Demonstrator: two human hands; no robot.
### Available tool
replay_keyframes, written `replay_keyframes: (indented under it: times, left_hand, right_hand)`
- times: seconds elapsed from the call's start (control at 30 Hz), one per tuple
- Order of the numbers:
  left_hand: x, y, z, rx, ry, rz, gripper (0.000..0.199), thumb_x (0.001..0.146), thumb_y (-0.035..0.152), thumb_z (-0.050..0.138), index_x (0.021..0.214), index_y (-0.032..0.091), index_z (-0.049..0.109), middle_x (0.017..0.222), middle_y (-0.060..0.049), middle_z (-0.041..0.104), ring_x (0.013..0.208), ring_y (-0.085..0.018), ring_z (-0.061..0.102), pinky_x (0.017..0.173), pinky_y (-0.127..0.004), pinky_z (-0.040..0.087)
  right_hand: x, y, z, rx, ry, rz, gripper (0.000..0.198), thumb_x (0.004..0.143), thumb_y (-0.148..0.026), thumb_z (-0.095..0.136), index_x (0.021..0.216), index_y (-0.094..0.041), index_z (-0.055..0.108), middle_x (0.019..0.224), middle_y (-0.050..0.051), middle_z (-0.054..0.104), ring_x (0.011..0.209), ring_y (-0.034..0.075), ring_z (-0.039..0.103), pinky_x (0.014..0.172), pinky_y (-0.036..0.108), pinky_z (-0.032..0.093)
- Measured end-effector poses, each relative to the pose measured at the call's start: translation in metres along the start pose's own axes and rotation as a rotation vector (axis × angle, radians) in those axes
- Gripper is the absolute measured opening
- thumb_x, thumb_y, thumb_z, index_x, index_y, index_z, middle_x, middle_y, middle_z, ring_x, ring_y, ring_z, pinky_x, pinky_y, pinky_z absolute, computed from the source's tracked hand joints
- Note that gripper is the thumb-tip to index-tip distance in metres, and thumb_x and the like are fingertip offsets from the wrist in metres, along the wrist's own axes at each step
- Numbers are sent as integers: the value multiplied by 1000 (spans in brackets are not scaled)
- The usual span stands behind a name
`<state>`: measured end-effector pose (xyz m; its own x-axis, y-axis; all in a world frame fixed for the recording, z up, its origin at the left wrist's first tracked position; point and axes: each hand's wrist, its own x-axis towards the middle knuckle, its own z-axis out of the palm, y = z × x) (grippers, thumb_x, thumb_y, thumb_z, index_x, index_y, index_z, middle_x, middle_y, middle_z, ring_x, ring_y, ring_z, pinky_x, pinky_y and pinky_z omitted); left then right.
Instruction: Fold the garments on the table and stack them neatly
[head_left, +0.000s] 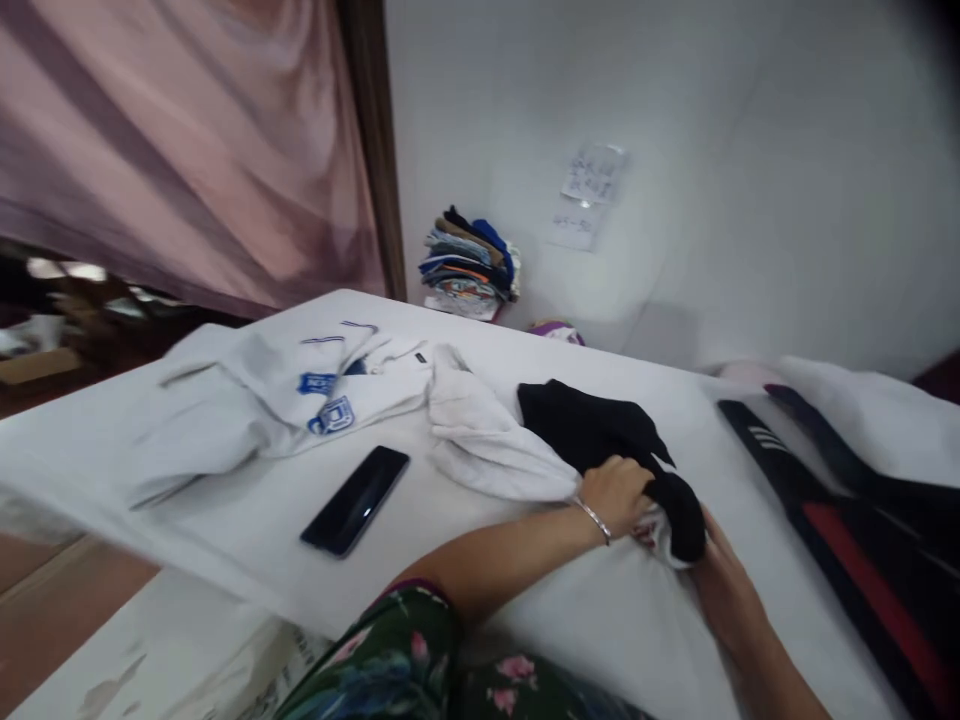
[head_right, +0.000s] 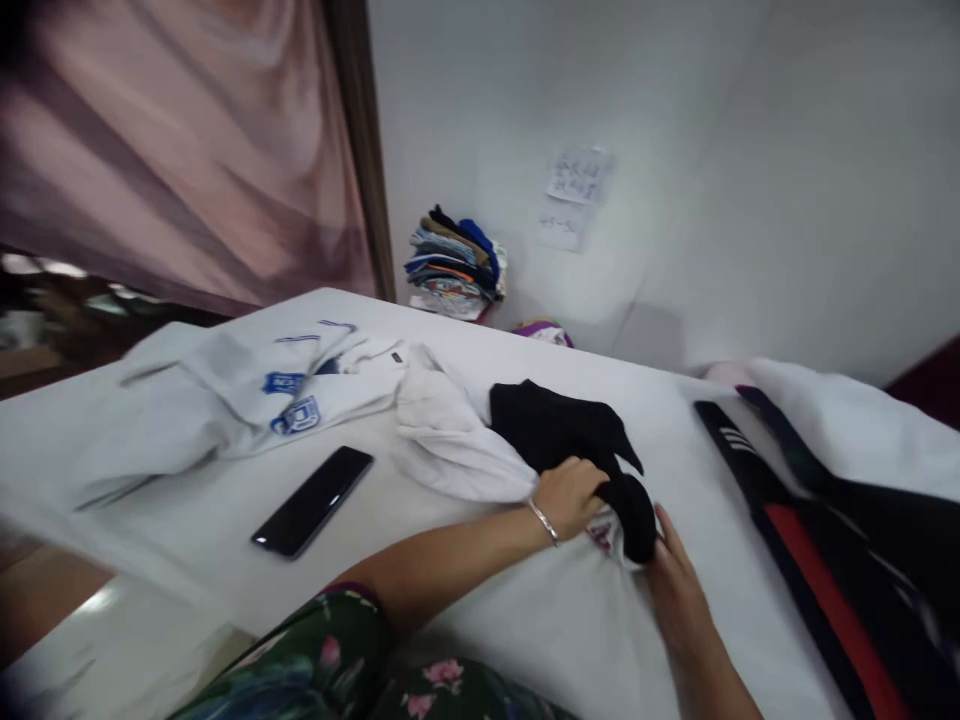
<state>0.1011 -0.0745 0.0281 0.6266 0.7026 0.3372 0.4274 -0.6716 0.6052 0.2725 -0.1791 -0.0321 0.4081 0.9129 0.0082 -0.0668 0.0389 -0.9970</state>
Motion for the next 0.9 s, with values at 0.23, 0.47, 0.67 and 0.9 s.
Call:
replay_keyframes:
  times: [0.23,0.47,0.67,0.9]
  left_hand:
    - [-15,44,38,-151,-33,44,35,83,29,56,117,24,61,112,-10,64,106,-30,56,87,-47,52]
    - [-20,38,26,-350,-120,71,32,81,24,58,113,25,65,122,-6,64,114,-21,58,103,-36,47]
    - [8,-39,-54,199,205,-249,34,87,29,55,119,18,60,132,-11,59,126,-24,50,109,-38,37]
    - [0,-100,-66,251,-124,-723,59,87,65,37,103,16,66,113,-16,69,110,-33,62,88,-40,48]
  right_hand:
    - [12,6,-15,406,228,190,8,65,-34,65,64,-26,65,69,2,67,68,21,66,58,31,55]
    - [10,-2,-24,499,370,175,13,60,-22,64,73,-22,65,70,-2,68,64,16,63,60,26,53]
    - [12,-10,-18,474,226,146,40,55,-14,62,94,-21,67,72,-4,68,66,13,60,57,21,45]
    - [15,-5,-26,479,105,174,31,55,-15,62,85,-20,69,68,-4,66,62,13,56,57,22,43]
